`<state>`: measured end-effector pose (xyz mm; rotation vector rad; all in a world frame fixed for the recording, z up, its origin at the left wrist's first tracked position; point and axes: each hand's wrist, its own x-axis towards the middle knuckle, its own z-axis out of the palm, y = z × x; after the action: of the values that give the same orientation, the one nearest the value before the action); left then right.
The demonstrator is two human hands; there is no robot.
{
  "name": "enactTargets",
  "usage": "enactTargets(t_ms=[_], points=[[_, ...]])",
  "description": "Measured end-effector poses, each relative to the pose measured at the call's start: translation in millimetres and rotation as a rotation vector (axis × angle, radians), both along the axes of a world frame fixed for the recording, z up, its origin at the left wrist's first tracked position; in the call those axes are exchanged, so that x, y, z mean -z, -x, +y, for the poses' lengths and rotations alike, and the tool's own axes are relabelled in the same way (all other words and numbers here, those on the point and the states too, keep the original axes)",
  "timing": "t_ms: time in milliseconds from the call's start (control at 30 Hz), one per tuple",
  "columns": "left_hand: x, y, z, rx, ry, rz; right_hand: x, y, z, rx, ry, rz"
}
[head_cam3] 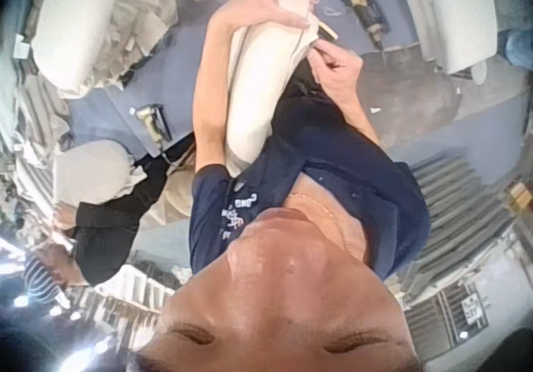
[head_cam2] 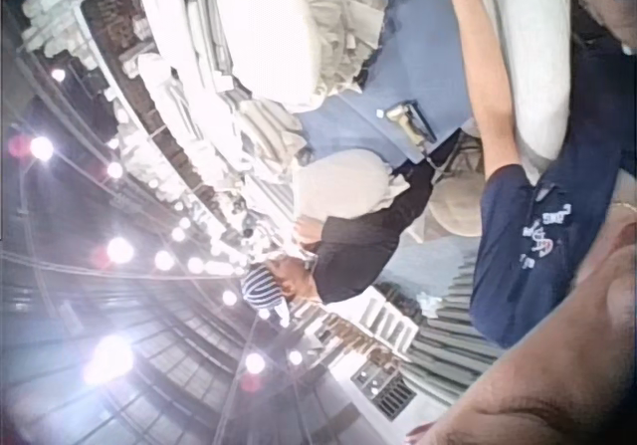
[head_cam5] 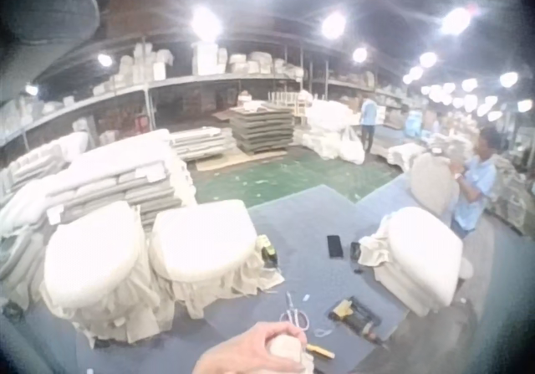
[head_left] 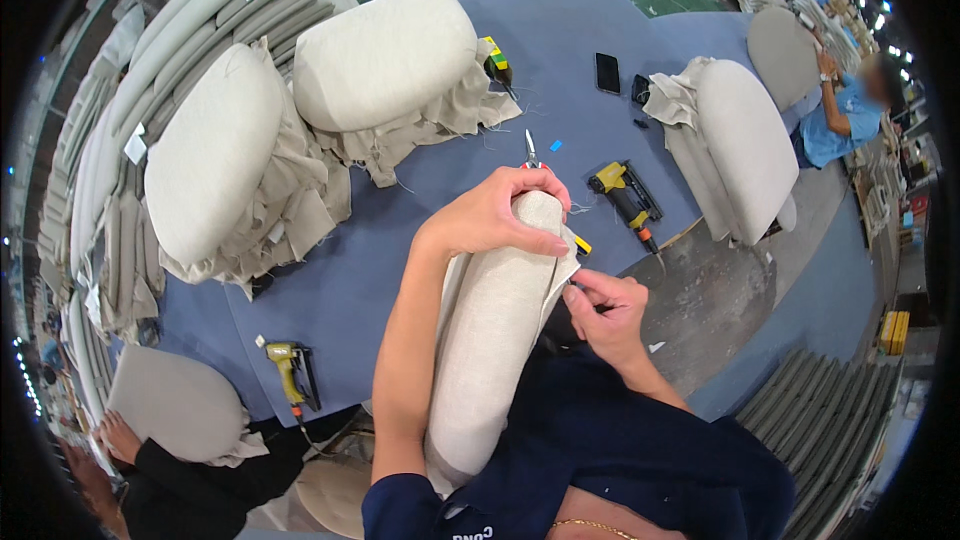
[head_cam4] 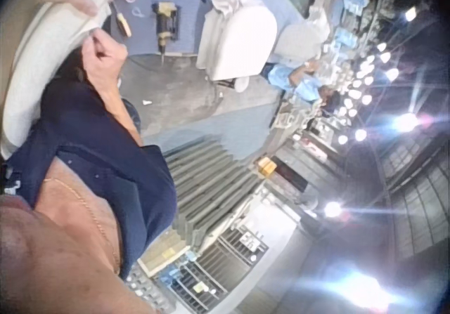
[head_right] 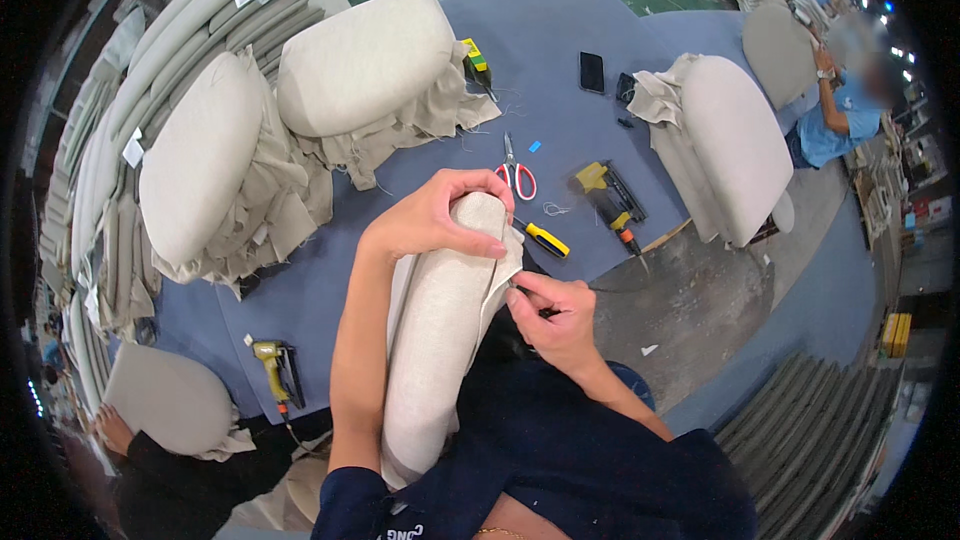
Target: The person staples fabric onto chair cushions using a staple gun, trims excess fabric with scissors, and uses a screwdriver to adjust the fabric. The person works on multiple cushions, flipping them over and securing the fabric on different sides.
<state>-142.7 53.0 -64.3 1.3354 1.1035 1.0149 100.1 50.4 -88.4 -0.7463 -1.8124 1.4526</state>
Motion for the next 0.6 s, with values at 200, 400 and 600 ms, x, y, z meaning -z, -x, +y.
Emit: enactTargets(t_ms=[200, 400, 600], points=[[-5.5, -3.6, -3.9, -0.006, 0.003, -0.009, 9.6, -6.4, -6.9, 0.030, 0.007, -0.017], [0.7, -6.9, -3.5, -0.036, 0.021, 0.009, -9.3, 1.8, 6.7, -0.040, 0.102, -0.052], [-5.2, -2.4, -3.2, -0.030, 0.031, 0.039, -18.4, 4.8, 26.2, -0.158, 0.337, 0.019]])
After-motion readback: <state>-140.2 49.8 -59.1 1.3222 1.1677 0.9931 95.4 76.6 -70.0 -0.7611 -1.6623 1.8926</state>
